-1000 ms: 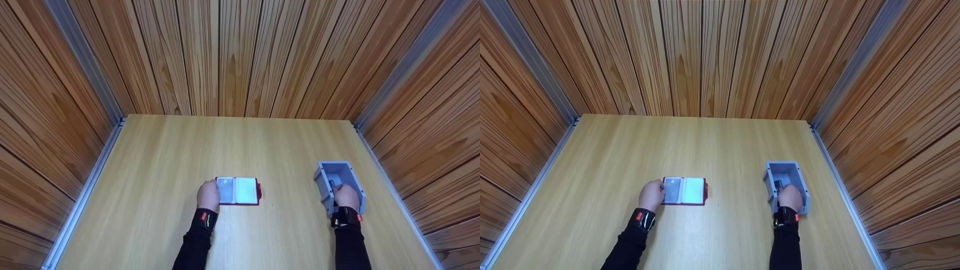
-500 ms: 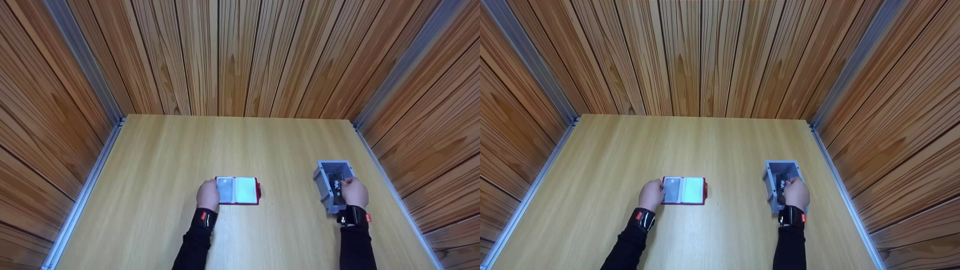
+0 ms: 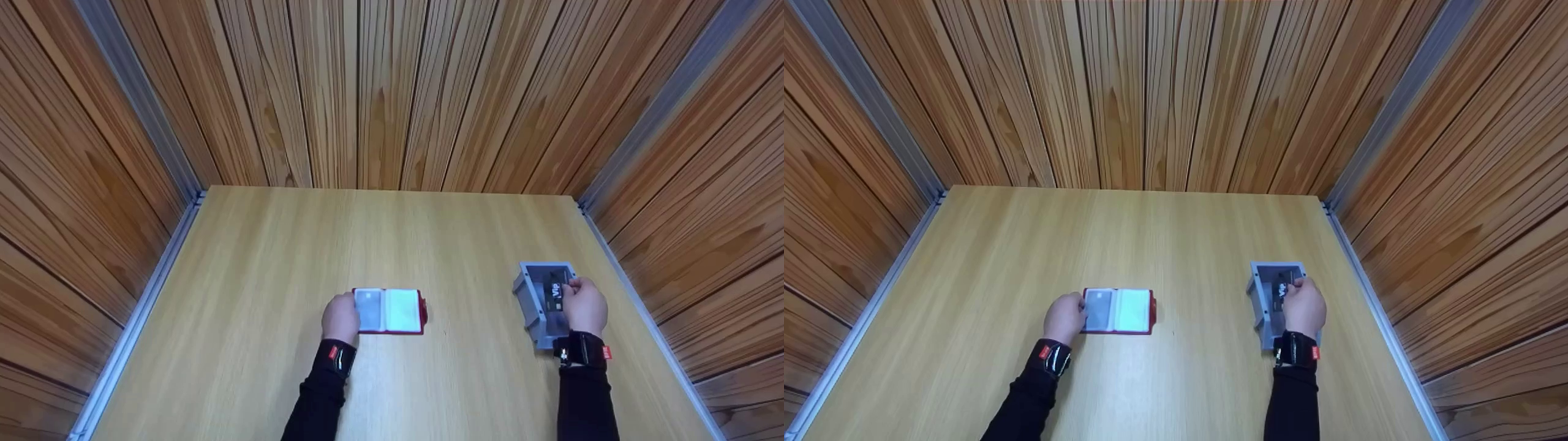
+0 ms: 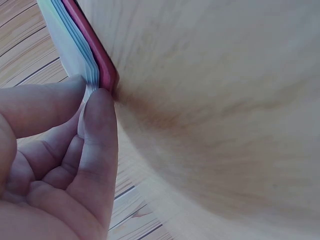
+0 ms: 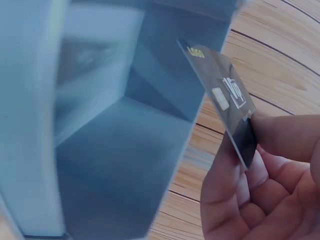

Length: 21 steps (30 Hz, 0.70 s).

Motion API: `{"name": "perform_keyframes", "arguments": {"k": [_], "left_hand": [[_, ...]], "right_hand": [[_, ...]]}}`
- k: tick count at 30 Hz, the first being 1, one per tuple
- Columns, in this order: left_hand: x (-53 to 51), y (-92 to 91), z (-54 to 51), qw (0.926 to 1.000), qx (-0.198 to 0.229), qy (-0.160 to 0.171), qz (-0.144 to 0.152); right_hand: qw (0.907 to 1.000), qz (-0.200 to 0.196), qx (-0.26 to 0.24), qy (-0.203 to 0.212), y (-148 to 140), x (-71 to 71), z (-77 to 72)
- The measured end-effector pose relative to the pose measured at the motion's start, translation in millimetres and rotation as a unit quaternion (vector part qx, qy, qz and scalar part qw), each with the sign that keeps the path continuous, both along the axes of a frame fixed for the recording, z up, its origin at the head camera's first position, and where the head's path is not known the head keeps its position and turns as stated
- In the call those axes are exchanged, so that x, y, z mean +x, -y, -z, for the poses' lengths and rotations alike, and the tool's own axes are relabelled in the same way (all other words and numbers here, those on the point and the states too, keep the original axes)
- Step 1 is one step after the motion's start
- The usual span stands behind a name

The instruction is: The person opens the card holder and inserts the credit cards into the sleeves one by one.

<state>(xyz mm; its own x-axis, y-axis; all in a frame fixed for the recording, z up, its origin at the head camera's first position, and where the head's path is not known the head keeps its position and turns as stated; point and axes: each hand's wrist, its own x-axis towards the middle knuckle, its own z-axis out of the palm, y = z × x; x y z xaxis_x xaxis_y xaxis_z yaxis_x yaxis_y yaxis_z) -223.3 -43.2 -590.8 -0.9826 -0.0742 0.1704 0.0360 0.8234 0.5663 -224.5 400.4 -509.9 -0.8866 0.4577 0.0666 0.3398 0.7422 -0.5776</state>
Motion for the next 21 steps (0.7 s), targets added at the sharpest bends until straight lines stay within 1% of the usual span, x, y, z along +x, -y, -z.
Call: {"name": "perform_keyframes", "arguments": {"k": [8, 11, 15, 21], "left_hand": [[0.1, 0.5, -2.1, 0.9999, 0.003, 0.01, -0.002], [0.3, 0.3, -2.6, 0.9998, 0.005, 0.019, -0.002], [0.3, 0.3, -2.2, 0.9997, 0.009, 0.023, -0.001], [0.0, -0.3, -0.9, 0.9997, 0.01, 0.022, -0.002]], "right_hand": [[0.999, 0.005, 0.012, -0.043, 13, -5.2, -17.8], [0.9989, 0.004, 0.006, -0.047, 18, -6.4, -23.5], [0.9987, -0.002, -0.003, -0.05, 27, -7.8, -28.8], [0.998, -0.021, -0.021, -0.056, 39, -10.0, -31.4]]}}
